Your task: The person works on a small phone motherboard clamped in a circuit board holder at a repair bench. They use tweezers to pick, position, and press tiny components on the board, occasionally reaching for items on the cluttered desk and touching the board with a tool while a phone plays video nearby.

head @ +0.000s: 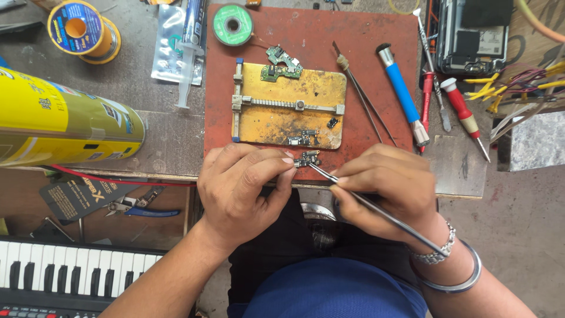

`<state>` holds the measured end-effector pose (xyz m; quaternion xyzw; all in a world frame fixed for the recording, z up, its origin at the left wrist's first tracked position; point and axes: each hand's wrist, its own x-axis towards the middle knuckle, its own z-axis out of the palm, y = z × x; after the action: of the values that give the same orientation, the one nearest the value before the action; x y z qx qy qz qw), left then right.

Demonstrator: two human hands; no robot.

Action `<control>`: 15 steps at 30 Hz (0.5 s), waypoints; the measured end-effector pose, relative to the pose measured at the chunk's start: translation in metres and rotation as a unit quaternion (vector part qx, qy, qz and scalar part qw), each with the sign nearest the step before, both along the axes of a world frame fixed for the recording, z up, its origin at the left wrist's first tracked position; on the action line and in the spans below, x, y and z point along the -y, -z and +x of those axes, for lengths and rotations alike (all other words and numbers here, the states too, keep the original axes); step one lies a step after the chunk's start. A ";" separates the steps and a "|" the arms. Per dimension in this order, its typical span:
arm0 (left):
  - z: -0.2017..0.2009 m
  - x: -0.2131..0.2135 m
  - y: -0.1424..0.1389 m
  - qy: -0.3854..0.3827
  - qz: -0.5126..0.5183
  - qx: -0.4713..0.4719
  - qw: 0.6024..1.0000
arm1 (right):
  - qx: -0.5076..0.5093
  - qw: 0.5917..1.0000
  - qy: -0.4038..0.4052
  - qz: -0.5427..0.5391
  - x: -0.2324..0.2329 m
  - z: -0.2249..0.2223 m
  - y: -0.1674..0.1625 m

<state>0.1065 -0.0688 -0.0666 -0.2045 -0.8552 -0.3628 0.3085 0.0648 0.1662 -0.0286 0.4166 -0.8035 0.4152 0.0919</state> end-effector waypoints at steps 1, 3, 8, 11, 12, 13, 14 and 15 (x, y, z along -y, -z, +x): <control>0.000 0.000 0.000 0.001 0.002 0.000 1.000 | -0.005 1.000 -0.003 0.010 0.001 0.000 0.001; 0.000 0.000 -0.001 0.003 0.004 -0.001 1.000 | 0.003 1.000 -0.005 -0.004 -0.001 0.000 0.001; 0.000 -0.001 -0.003 0.000 0.010 -0.007 1.000 | 0.032 0.998 0.011 -0.055 -0.005 0.000 0.002; 0.001 -0.002 -0.003 -0.004 0.009 -0.009 1.000 | 0.021 0.999 0.002 -0.031 -0.003 0.002 0.001; 0.001 -0.002 -0.003 -0.008 0.008 -0.009 1.000 | 0.017 1.000 0.004 -0.024 -0.003 0.003 0.000; 0.002 -0.003 -0.003 -0.013 0.010 -0.006 1.000 | 0.015 1.000 0.005 -0.017 -0.002 0.003 -0.001; 0.003 -0.003 -0.003 -0.018 0.012 -0.003 1.000 | 0.012 1.000 0.006 -0.011 -0.002 0.004 -0.001; 0.003 -0.003 -0.003 -0.023 0.015 -0.002 1.000 | 0.011 1.000 0.003 -0.014 -0.001 0.004 -0.002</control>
<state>0.1093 -0.0653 -0.0633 -0.1809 -0.8536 -0.3681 0.3211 0.0684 0.1676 -0.0262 0.4080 -0.8000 0.4305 0.0903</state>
